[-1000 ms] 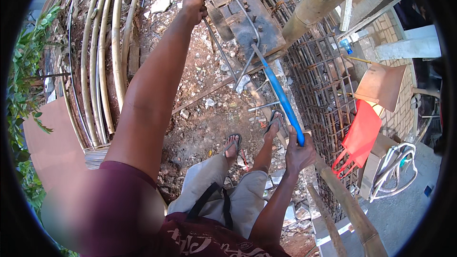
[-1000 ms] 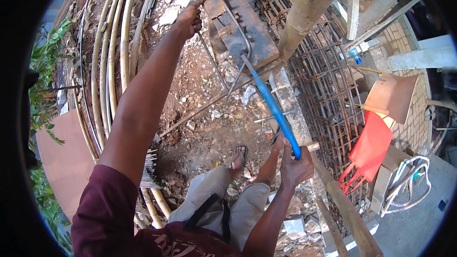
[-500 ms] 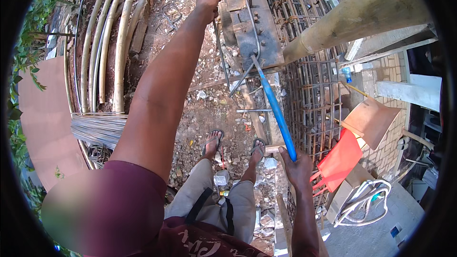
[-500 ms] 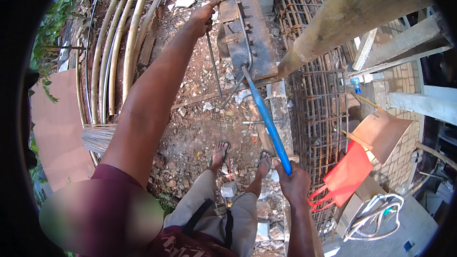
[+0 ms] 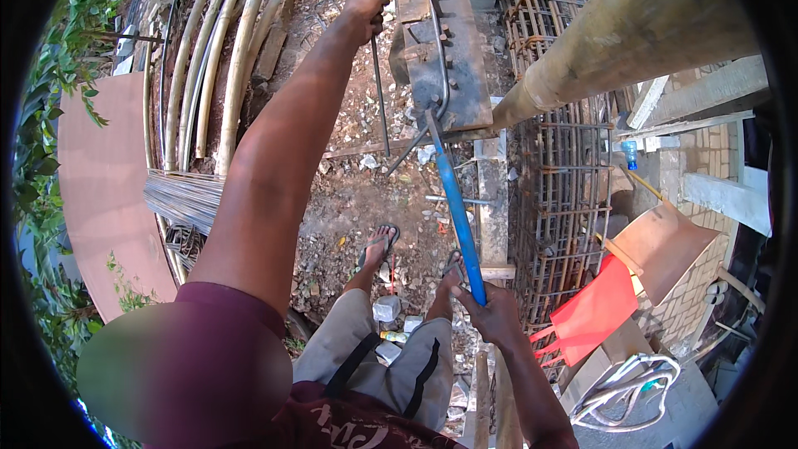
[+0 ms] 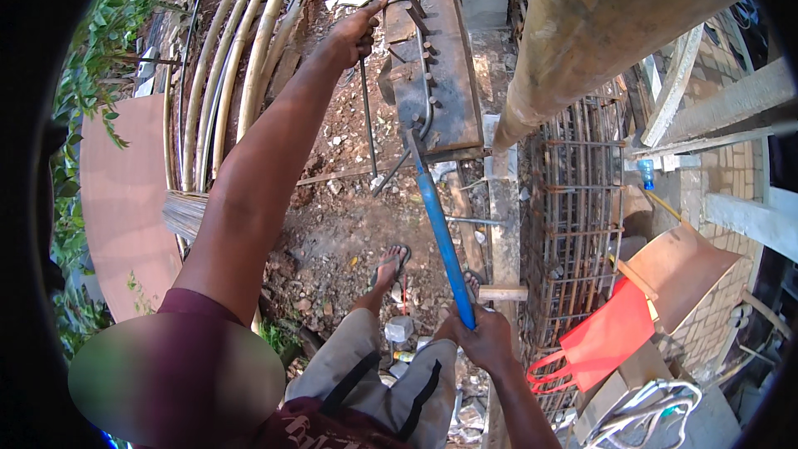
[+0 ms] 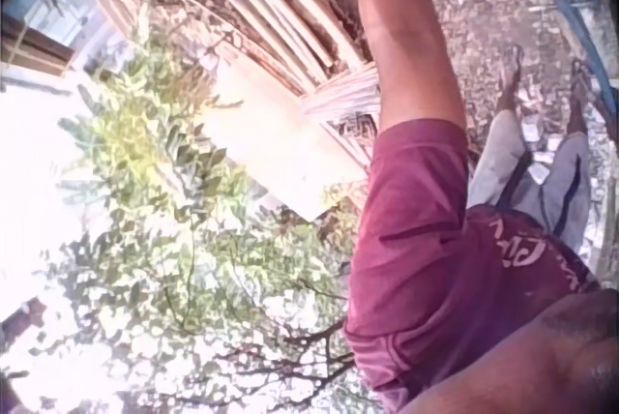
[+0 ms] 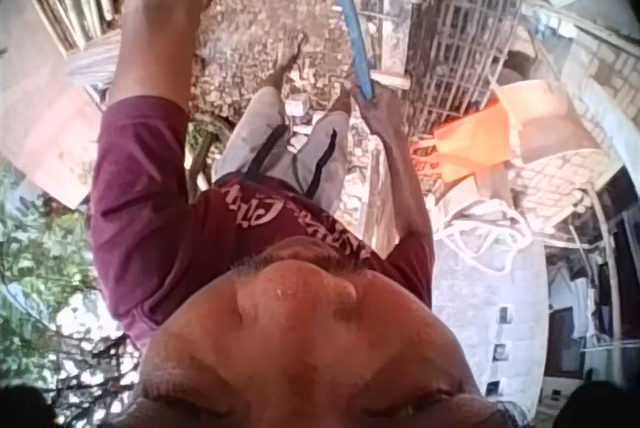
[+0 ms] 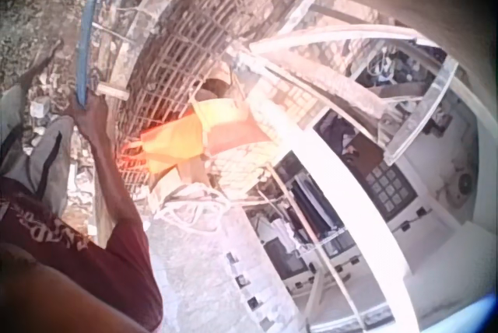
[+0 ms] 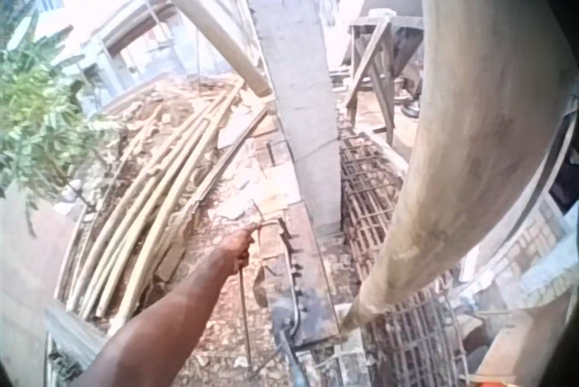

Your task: The person repeatedly bends steel bars using a manual bending machine. They place each bar into the machine, apply force with a lever to bend it, then remove the bent bar and set it aside. The process is repeated continuously.

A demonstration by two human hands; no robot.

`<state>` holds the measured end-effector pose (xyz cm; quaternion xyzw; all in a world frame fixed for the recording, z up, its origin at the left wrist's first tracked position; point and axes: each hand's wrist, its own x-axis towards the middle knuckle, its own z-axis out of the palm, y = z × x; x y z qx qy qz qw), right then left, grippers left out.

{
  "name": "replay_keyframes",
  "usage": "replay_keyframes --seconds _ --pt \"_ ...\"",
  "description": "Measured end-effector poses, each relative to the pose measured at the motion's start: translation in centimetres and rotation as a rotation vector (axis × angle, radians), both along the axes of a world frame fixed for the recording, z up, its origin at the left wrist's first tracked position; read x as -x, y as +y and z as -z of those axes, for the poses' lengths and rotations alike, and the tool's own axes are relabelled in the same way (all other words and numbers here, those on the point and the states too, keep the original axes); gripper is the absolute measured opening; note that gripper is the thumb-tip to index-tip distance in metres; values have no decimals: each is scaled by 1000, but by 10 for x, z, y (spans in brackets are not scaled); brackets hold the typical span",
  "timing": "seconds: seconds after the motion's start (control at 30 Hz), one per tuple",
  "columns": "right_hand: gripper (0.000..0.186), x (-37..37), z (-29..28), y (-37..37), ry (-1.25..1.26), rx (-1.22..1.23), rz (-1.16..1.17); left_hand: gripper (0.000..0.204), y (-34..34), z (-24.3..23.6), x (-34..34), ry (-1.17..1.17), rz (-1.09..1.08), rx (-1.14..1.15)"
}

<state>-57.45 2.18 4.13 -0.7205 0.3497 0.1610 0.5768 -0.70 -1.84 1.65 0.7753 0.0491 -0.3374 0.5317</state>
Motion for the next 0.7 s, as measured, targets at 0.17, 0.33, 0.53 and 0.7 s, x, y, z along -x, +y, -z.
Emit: replay_keyframes --seconds 0.17,0.33,0.53,0.7 --pt "40 1 34 10 78 -373 155 51 1 2 2 -2 0 29" --pt "40 -7 59 60 -57 -411 392 52 6 2 2 8 65 122" --pt "29 -50 88 146 -108 -526 576 48 6 4 3 -26 67 129" --pt "24 -136 89 208 -389 -622 867 50 6 9 -1 -62 93 139"
